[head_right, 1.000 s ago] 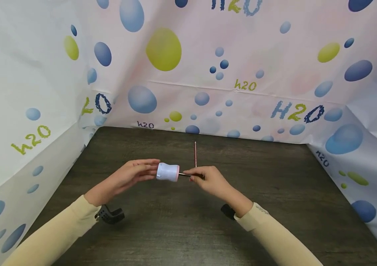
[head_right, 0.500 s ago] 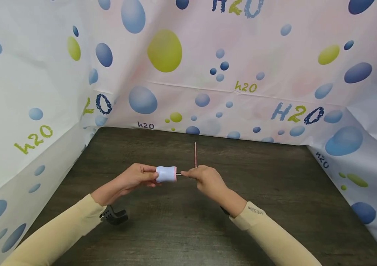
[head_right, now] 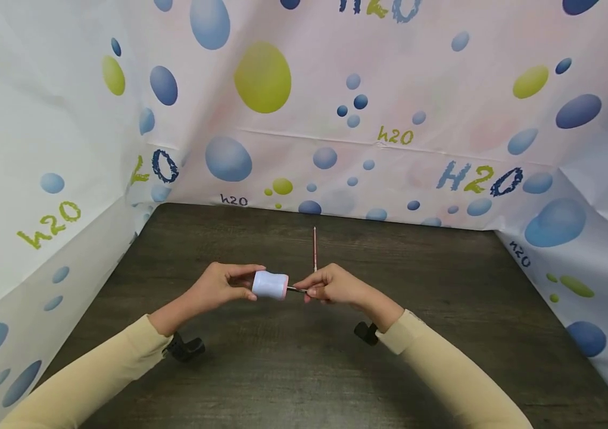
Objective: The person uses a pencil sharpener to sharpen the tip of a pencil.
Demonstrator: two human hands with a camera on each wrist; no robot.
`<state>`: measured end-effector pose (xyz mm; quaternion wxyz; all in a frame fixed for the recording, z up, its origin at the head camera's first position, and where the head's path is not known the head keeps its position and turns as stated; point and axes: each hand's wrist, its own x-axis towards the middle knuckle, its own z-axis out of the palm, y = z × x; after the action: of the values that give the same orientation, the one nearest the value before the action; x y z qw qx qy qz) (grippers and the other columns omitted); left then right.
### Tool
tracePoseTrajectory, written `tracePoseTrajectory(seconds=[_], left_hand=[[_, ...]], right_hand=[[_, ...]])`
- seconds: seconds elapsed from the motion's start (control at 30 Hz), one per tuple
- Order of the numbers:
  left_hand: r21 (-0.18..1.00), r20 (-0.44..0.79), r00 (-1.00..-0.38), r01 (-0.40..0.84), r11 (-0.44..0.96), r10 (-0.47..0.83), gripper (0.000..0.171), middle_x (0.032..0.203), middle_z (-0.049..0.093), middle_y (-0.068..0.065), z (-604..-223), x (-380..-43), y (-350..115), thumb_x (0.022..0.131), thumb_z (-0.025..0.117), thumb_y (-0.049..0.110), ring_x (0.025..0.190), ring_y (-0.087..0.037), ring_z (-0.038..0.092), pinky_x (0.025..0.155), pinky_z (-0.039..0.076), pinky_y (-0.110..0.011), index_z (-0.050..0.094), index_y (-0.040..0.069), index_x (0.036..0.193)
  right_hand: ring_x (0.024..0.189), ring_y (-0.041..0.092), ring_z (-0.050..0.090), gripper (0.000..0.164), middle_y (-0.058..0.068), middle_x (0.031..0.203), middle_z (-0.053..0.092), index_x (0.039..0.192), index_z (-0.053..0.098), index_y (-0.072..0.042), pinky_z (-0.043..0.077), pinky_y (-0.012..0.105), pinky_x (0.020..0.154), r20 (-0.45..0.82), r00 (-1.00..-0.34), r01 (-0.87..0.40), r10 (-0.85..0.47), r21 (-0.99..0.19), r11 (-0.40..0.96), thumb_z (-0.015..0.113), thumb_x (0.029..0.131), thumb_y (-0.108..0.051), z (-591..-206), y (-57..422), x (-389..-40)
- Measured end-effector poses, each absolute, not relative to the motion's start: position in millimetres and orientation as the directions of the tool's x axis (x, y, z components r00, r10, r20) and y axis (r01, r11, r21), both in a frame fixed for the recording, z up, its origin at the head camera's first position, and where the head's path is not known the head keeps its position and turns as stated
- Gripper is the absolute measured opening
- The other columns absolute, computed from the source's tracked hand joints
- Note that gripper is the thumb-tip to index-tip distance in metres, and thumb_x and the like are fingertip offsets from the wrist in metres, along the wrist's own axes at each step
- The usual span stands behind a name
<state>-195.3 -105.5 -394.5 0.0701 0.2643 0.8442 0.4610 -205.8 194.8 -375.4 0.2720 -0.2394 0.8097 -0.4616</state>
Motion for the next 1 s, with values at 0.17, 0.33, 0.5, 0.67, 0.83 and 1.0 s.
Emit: tracePoseTrajectory(seconds=[0.17,0.33,0.5,0.67,0.83,1.0], left_hand=[[0.796,0.163,-0.829,0.431,0.425,0.535,0.052,0.135,0.068,-0.021,-389,-196,-107,0.086,0.082,0.010,0.113,-0.033,0.072,0.096,0.061,-0.045,0.067,0.005,0.135],[0.950,0.089,-0.812,0.243,0.196,0.577,0.068,0.156,0.046,-0.026,-388,-203,-110,0.092,0.074,0.004,0.143,-0.043,0.049,0.118,0.045,-0.050,0.043,-0.002,0.152],[0.982,-0.153,-0.828,-0.064,0.180,0.539,0.069,0.155,0.048,-0.027,-387,-208,-114,0.104,0.060,0.038,0.138,-0.034,0.057,0.116,0.048,-0.049,0.036,-0.002,0.156],[0.944,-0.321,-0.802,-0.226,0.241,0.505,0.063,0.123,0.072,-0.027,-390,-209,-111,0.108,0.049,0.042,0.095,-0.014,0.077,0.093,0.063,-0.033,0.053,-0.011,0.141],[0.955,-0.270,-0.831,-0.168,0.243,0.487,0.050,0.121,0.073,-0.025,-391,-206,-109,0.105,0.060,0.026,0.096,-0.016,0.077,0.092,0.064,-0.035,0.057,-0.012,0.137],[0.961,-0.153,-0.885,-0.028,0.276,0.440,0.048,0.135,0.065,-0.029,-388,-205,-105,0.099,0.068,0.015,0.118,-0.033,0.071,0.099,0.061,-0.045,0.057,-0.012,0.138]], right_hand=[[0.057,0.004,0.043,0.039,-0.001,0.089,0.073,0.139,0.057,0.010,0.033,0.021,0.053,-0.268,-0.713,-0.024,-0.648,-0.914,0.405,0.054,0.105,-0.009,-378,199,-208],[0.068,-0.001,0.056,0.032,0.027,0.104,0.076,0.131,0.065,0.007,0.045,0.020,0.060,-0.046,-0.797,-0.293,-0.602,-0.842,0.452,0.058,0.103,-0.005,-383,193,-199],[0.067,0.012,0.063,0.032,0.015,0.097,0.079,0.120,0.076,-0.003,0.042,0.021,0.056,0.325,-0.761,-0.640,-0.562,-0.518,0.568,0.063,0.093,0.010,-384,186,-190],[0.075,0.018,0.067,0.046,0.008,0.090,0.078,0.106,0.081,-0.006,0.049,0.023,0.057,0.631,-0.472,-0.822,-0.616,-0.064,0.565,0.070,0.075,0.026,-389,182,-190],[0.070,0.017,0.064,0.056,0.008,0.088,0.079,0.102,0.082,-0.006,0.043,0.021,0.053,0.697,-0.354,-0.846,-0.623,0.045,0.531,0.070,0.063,0.033,-395,181,-189],[0.074,0.019,0.071,0.048,0.010,0.090,0.080,0.106,0.081,-0.004,0.057,0.025,0.061,0.620,-0.513,-0.815,-0.593,-0.135,0.564,0.067,0.074,0.028,-394,181,-184]])
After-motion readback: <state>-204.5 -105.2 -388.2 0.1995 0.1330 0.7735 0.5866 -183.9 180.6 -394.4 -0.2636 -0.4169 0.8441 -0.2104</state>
